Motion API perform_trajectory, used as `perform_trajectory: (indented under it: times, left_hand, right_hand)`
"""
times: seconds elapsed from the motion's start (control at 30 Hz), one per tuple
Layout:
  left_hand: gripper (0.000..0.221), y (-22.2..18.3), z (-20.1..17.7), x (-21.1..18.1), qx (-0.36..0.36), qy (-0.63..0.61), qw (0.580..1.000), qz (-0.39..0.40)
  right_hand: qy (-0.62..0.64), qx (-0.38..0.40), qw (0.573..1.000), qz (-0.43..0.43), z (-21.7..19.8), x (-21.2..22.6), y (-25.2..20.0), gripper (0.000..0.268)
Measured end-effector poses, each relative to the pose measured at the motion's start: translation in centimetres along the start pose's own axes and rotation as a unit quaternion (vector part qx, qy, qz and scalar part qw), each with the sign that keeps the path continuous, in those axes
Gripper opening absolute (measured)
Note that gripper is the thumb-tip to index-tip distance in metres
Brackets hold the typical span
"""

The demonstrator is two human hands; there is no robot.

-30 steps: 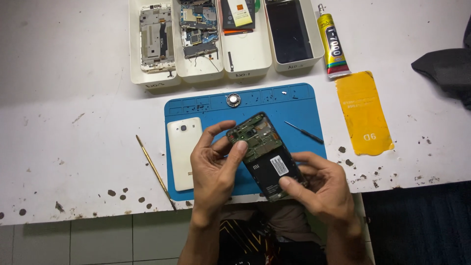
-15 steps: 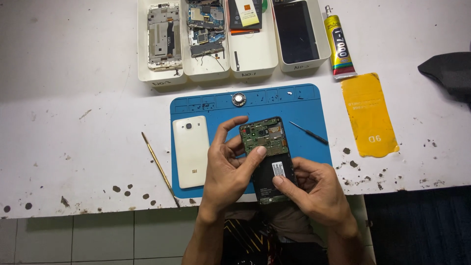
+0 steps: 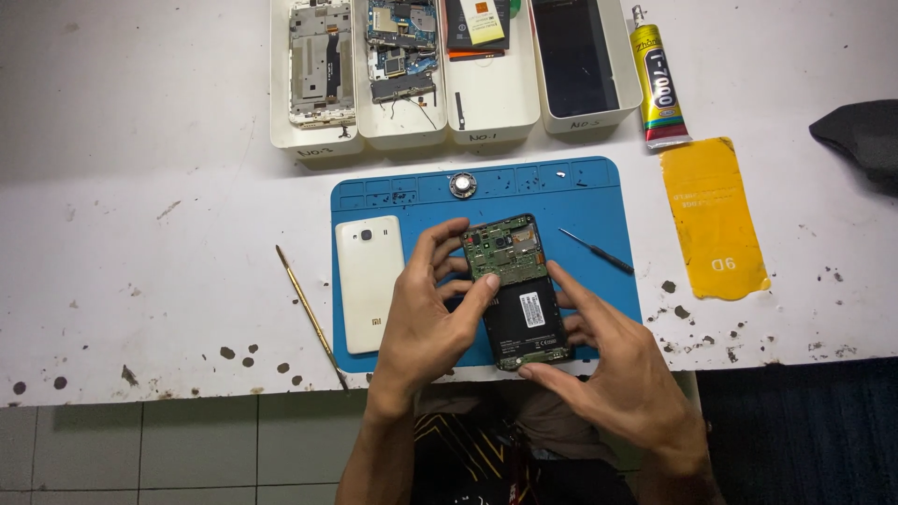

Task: Disassembling and inspecting a smartphone on a repair bench using prying tools

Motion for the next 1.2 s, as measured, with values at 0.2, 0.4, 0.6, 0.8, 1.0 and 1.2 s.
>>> perform_trajectory:
  times: [0.2,0.4,0.6,0.8,1.0,1.2]
  left_hand:
    - [0.078,0.4,0.4,-0.5,-0.002,0.185,0.979,0.082]
    - [0.087,1.1,0.8,-1.1,-0.020,0.234,0.962,0.141]
    - [0.096,1.5,1.3,-0.9,0.002,0.302,0.946,0.120]
    - [0.076,0.5,1.6,-1.4,-0.038,0.323,0.931,0.166]
    - [0.061,-6.2,9.0,-3.4,0.229,-0.101,0.952,0.178]
    - [0.060,-8.2,8.5,-3.6,0.206,-0.091,0.963,0.149]
  right_hand:
    - [-0.173,-0.015,0.984,-0.045,0.8,0.8,1.1,0.106]
    - [-0.192,-0.035,0.980,-0.034,1.1,0.6,1.5,0.100]
    - [-0.224,-0.026,0.974,-0.017,1.7,-0.2,1.4,0.096]
    - [-0.023,-0.066,0.996,-0.057,-1.2,1.5,1.7,0.081]
    - [0.399,-0.344,0.827,-0.196,-3.6,-2.3,-1.0,0.088]
    - [0.157,-0.466,0.826,-0.275,-4.4,0.6,-0.6,0.066]
Point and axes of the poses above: each hand's wrist, its own y-axis towards the middle knuckle, its own z-axis out of the palm, x = y × z, the point moved 7 cm from there along y, towards the middle knuckle
